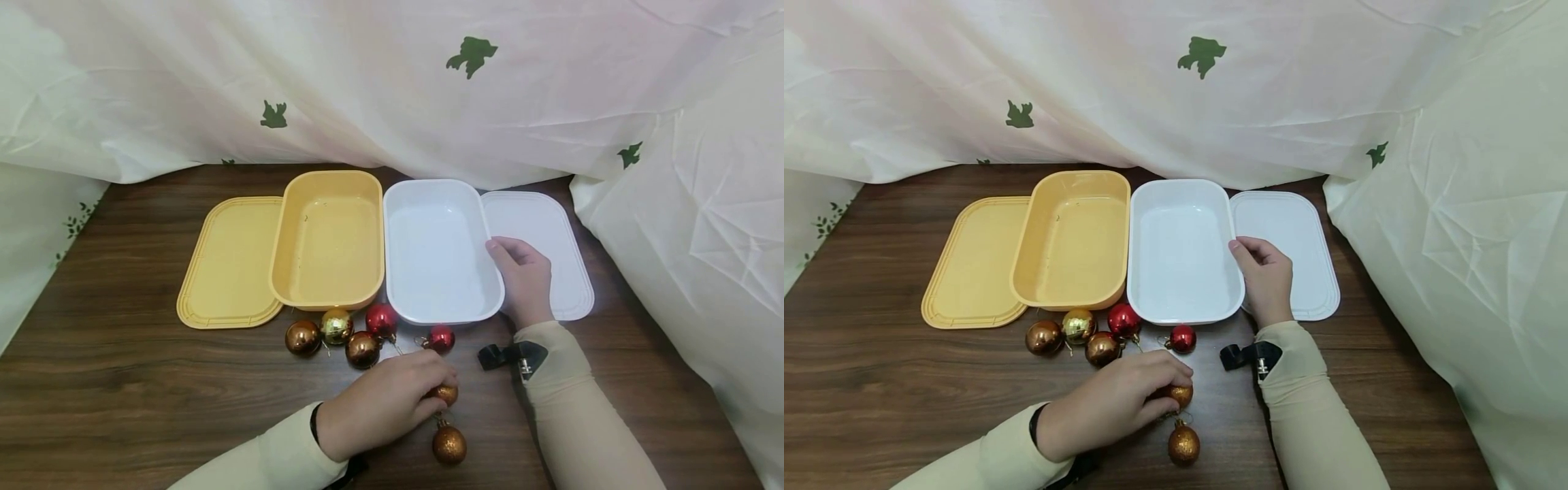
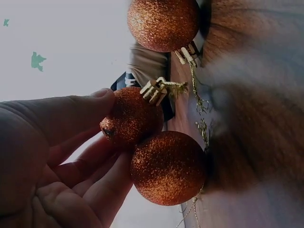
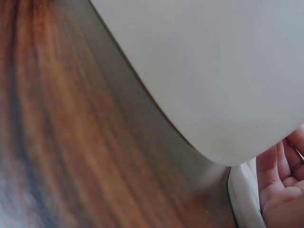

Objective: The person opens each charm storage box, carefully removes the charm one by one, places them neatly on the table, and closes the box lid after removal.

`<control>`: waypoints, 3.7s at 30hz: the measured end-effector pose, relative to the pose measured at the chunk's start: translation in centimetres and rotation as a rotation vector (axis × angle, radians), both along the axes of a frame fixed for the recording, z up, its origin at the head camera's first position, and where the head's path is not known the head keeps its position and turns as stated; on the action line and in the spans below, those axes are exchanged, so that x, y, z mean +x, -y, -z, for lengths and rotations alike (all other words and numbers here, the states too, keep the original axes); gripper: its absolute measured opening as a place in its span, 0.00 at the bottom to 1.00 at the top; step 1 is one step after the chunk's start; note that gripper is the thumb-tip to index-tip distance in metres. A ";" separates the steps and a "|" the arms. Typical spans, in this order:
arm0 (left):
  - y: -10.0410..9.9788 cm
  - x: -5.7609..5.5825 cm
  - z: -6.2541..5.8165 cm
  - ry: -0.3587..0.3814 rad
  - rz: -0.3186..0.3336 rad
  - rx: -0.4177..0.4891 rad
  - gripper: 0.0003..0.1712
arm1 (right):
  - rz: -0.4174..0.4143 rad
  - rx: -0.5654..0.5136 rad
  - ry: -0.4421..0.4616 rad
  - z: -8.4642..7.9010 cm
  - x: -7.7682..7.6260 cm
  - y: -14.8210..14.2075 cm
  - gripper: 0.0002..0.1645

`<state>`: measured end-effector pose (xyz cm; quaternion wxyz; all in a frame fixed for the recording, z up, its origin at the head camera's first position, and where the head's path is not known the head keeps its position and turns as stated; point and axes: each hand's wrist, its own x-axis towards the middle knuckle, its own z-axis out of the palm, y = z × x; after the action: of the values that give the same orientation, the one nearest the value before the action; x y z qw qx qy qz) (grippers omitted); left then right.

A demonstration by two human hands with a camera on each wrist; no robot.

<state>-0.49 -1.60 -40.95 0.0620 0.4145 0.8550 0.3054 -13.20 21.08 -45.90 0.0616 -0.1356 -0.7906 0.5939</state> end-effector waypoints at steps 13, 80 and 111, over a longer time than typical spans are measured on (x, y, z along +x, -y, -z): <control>-0.1 -0.1 0.3 -0.113 0.000 0.002 0.09 | 0.003 0.009 0.011 0.3 -0.1 0.0 0.27; 16.2 -7.3 -3.6 -0.007 -0.860 0.424 0.15 | -0.004 0.025 0.033 0.1 0.1 -0.3 0.27; 29.0 -9.0 1.2 0.318 -1.256 -0.044 0.36 | 0.045 0.018 0.017 -3.4 -0.4 -1.1 0.26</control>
<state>-9.53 -30.57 -42.18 0.0060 -0.2160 0.9212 0.3235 -13.56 22.18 -42.53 0.0695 -0.1581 -0.7933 0.5838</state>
